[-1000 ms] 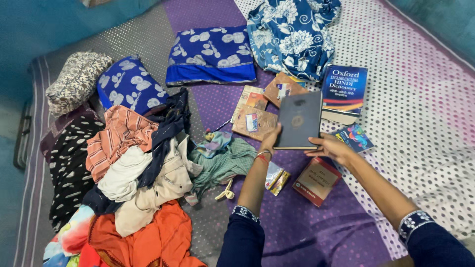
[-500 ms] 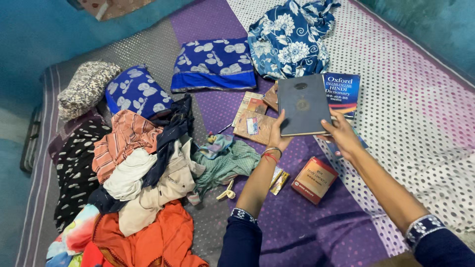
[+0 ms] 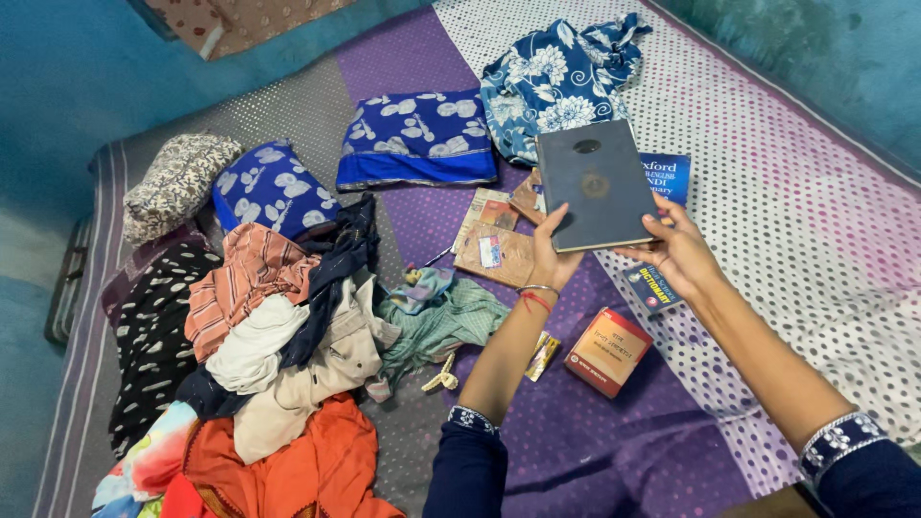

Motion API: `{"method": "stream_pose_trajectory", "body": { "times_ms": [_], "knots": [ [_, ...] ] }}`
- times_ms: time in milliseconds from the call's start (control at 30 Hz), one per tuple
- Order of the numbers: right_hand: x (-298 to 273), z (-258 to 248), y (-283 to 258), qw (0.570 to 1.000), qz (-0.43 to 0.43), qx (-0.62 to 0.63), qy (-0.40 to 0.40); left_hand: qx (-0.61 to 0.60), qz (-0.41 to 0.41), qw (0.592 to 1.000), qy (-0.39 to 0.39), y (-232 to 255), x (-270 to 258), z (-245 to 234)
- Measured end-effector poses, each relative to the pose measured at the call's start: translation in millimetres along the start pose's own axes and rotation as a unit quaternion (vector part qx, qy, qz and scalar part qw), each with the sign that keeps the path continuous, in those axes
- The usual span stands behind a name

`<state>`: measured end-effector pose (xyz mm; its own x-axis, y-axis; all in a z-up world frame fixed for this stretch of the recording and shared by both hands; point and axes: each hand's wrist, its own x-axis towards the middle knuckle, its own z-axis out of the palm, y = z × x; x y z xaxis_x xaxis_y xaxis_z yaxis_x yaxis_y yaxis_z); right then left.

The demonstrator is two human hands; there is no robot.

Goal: The person picks up books and folders from a bed, stacks them, and places them onto a metal shelf. They also handle and move various pieces of clothing scattered across the bed.

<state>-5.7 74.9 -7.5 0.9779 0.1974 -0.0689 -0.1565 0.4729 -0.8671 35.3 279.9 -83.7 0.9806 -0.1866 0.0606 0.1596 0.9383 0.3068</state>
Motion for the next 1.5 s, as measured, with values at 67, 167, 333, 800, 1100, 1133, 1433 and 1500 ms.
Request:
{"method": "stream_pose_trajectory", "body": {
  "times_ms": [67,167,333,800,1100,1133,1433,1500],
  "knots": [
    [0.7,-14.0,-0.8,1.0,-0.006,0.017,0.01,0.073,-0.019,0.993,0.091,-9.5,11.5,-3.5],
    [-1.9,-40.6,2.7,0.999,-0.006,0.009,0.047,0.125,-0.034,0.984,0.122,-28.0,18.7,-10.4],
    [-16.0,-75.9,2.2,0.995,-0.004,-0.005,0.097,0.131,-0.054,0.985,0.102,-61.6,25.5,-12.0],
    [-90.0,-129.3,-28.1,0.99,-0.031,0.047,0.125,0.115,-0.101,0.985,0.08,-147.7,16.7,14.7],
    [-148.0,-151.1,-61.0,0.983,-0.066,0.06,0.16,0.125,-0.143,0.979,0.075,-202.3,2.5,58.3],
    [-154.7,-154.2,-63.2,0.982,-0.072,0.064,0.164,0.132,-0.145,0.978,0.072,-209.0,2.3,61.9],
    [-205.2,-189.5,-85.3,0.971,-0.109,0.07,0.2,0.147,-0.178,0.972,0.049,-266.8,-9.0,96.6],
    [-216.7,-196.2,-91.7,0.967,-0.119,0.074,0.211,0.139,-0.179,0.974,0.023,-280.3,-12.2,104.6]
  ]
}}
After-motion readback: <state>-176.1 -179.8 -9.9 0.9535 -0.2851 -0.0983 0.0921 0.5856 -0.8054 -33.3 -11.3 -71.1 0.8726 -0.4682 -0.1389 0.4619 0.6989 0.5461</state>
